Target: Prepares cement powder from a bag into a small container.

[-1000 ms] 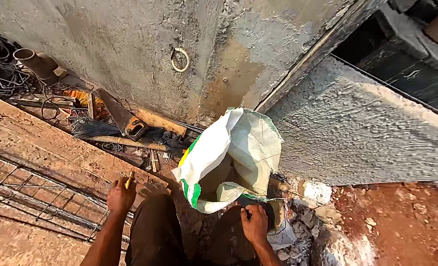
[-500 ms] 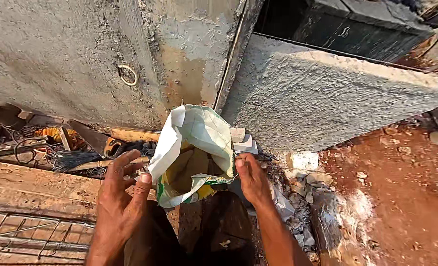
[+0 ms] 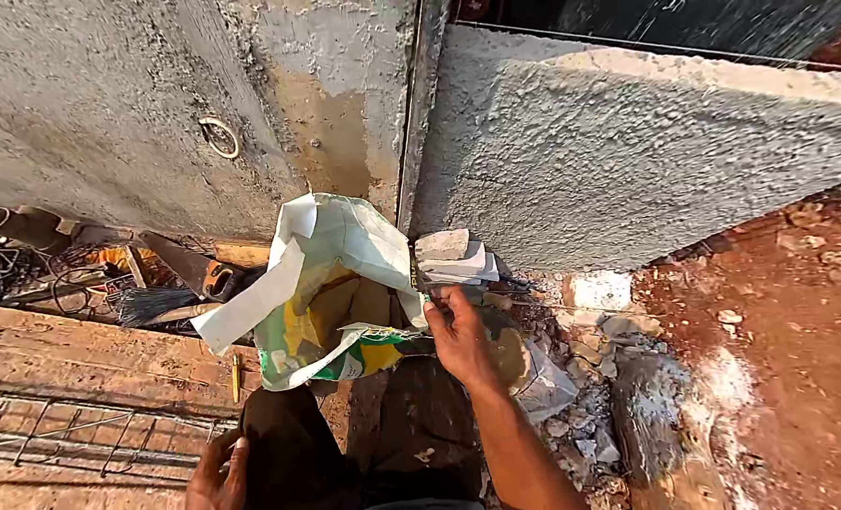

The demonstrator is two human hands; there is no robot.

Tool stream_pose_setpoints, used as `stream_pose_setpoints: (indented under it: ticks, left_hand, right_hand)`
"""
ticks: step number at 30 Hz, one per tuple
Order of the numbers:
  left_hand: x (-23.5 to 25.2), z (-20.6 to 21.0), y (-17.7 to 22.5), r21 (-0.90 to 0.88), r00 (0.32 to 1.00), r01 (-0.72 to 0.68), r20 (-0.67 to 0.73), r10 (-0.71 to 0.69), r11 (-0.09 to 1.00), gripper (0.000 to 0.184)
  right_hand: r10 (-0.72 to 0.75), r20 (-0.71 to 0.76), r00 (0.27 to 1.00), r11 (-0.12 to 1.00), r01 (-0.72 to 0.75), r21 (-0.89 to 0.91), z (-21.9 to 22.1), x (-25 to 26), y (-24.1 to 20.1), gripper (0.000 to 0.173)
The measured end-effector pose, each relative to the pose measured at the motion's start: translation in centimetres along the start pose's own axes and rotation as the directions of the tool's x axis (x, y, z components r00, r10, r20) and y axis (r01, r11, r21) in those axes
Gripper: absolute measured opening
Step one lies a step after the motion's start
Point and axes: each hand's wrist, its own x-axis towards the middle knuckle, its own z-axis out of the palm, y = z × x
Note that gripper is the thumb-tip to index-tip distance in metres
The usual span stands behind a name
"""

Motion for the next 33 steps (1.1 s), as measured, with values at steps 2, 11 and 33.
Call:
stream_pose_setpoints:
  ticks: [2,11,33]
  left_hand:
    - [-1.3,0.5,-1.9,0.036,1.000,0.025,0.001,-0.025,0.999,0.042]
    - [-0.2,0.3,16.0,0.159,0.501,-0.825,-0.238,0.832,0.542,0.028]
    - [0.3,7.9,12.3,0.729,0.409,-0.645,0.073,0.909,0.232,0.015]
  right_hand:
    - [0.001,0.020,1.000,1.000,-0.001,-0.002,0.0,0.2,0.3,0.029]
    - [0.083,0.077,0.994,0.993,-0.076,-0.088,0.0,0.7,0.4,0.021]
    - [0.576,0.115,0.809,0.386,-0.393,0.835,4.6,1.2,2.7,0.025]
